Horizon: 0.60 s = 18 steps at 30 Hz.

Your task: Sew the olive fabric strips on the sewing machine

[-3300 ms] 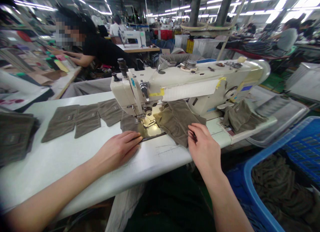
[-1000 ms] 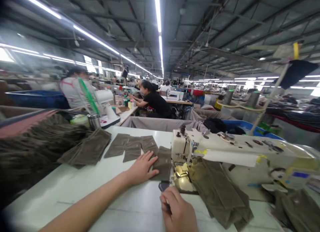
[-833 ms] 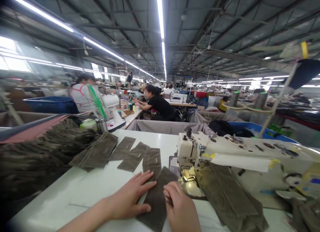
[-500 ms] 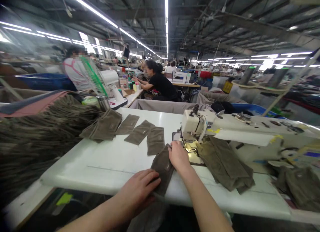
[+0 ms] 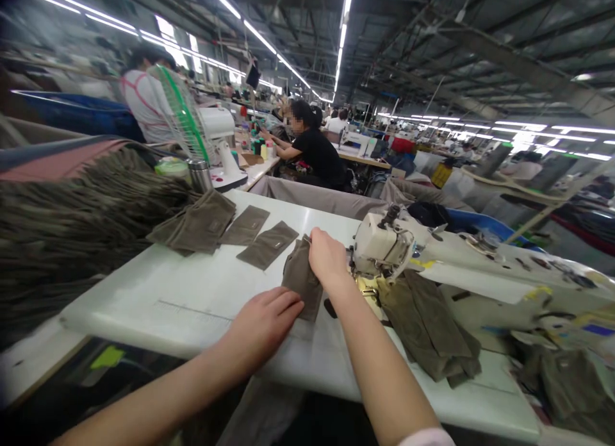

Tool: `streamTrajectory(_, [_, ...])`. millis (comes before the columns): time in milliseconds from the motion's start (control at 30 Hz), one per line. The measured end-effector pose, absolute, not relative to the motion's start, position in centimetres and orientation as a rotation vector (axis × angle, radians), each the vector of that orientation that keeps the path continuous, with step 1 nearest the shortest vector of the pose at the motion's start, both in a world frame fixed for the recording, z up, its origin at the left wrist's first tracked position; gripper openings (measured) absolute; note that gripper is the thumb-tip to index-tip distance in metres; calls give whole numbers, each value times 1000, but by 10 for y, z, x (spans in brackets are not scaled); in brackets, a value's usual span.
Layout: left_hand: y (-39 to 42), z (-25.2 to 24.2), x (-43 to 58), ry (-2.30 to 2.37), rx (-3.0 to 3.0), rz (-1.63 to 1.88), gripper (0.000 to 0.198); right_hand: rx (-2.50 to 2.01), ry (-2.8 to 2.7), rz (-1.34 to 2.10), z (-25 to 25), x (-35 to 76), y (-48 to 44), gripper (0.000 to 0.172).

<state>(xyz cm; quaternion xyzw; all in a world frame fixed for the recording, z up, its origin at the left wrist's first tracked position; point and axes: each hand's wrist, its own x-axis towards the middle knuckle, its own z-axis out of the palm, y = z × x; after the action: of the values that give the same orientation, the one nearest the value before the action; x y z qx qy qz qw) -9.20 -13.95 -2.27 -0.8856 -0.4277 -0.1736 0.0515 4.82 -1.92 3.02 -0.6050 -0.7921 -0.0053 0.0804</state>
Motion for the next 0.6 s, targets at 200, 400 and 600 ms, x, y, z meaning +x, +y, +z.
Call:
streamTrajectory(200, [-103, -53, -79, -1524, -2680, -140, 9, -1803, -2527, 138, -8, 26, 36, 35])
streamTrajectory(400, [-97, -47, -83, -1275, -2756, -105, 9, -1852, -2627, 191, 1, 33, 47, 32])
streamTrajectory(600, [-87, -17, -127, -1311, -2591, -295, 6, -1793, -2594, 178, 35, 23, 69, 30])
